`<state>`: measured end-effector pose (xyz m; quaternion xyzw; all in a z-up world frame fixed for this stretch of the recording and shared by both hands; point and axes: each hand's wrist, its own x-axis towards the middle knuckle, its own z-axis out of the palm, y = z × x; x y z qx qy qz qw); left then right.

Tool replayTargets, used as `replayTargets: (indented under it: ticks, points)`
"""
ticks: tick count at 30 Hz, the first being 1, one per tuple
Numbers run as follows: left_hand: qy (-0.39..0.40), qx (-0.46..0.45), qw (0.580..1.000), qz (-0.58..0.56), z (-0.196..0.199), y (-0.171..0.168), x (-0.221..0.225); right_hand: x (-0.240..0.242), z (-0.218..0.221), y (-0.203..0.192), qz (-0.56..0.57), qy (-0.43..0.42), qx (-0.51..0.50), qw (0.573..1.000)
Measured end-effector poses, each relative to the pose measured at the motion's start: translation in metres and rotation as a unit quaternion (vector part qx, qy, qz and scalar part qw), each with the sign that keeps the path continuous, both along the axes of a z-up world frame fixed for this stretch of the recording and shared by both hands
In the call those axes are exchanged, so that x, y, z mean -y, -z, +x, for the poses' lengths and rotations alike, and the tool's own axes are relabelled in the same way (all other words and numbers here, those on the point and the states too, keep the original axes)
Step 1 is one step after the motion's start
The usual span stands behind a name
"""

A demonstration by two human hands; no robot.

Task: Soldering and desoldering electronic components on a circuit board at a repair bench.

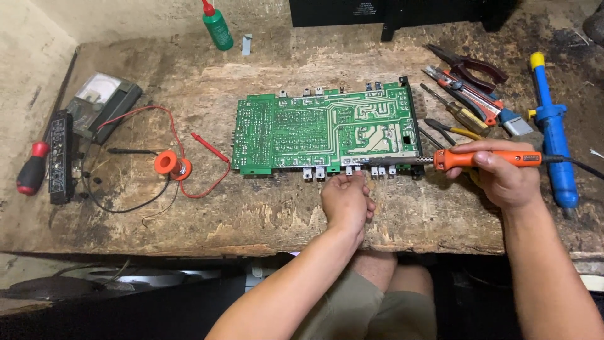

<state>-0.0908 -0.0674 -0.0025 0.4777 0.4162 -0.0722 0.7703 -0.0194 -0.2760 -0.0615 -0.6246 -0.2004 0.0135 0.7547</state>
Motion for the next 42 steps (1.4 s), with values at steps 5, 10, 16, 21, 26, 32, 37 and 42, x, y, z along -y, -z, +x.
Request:
replayTargets:
  ticks: [5, 10, 16, 21, 26, 32, 37, 42]
  points:
    - [-0.001, -0.016, 1.0, 0.002, 0.002, 0.0, 0.0, 0.0, 0.0, 0.0, 0.006, -0.012, -0.019, 1.0]
    - [0.01, -0.022, 1.0, 0.012, 0.002, 0.001, 0.0, 0.0, 0.002, -0.001, 0.028, -0.015, -0.002, 0.999]
    - [0.016, -0.019, 1.0, 0.017, 0.003, 0.004, 0.0, 0.002, 0.006, 0.0, 0.009, -0.015, -0.022, 1.0]
    - [0.008, -0.017, 1.0, 0.007, 0.002, 0.002, -0.001, 0.007, 0.02, 0.004, -0.025, -0.029, -0.053, 0.998]
    - [0.004, -0.01, 1.0, 0.002, 0.001, 0.001, -0.001, 0.004, 0.025, 0.0, -0.021, -0.042, -0.071, 0.996]
    - [0.018, -0.008, 1.0, 0.009, 0.002, 0.001, -0.002, -0.004, 0.015, -0.007, -0.033, -0.034, -0.008, 0.999]
    - [0.038, -0.011, 0.999, 0.025, 0.003, 0.005, 0.0, -0.003, 0.008, -0.01, -0.052, -0.028, 0.042, 0.997]
    - [0.042, -0.006, 0.999, 0.022, 0.003, 0.009, 0.0, 0.0, 0.007, -0.001, -0.01, -0.029, 0.012, 0.999]
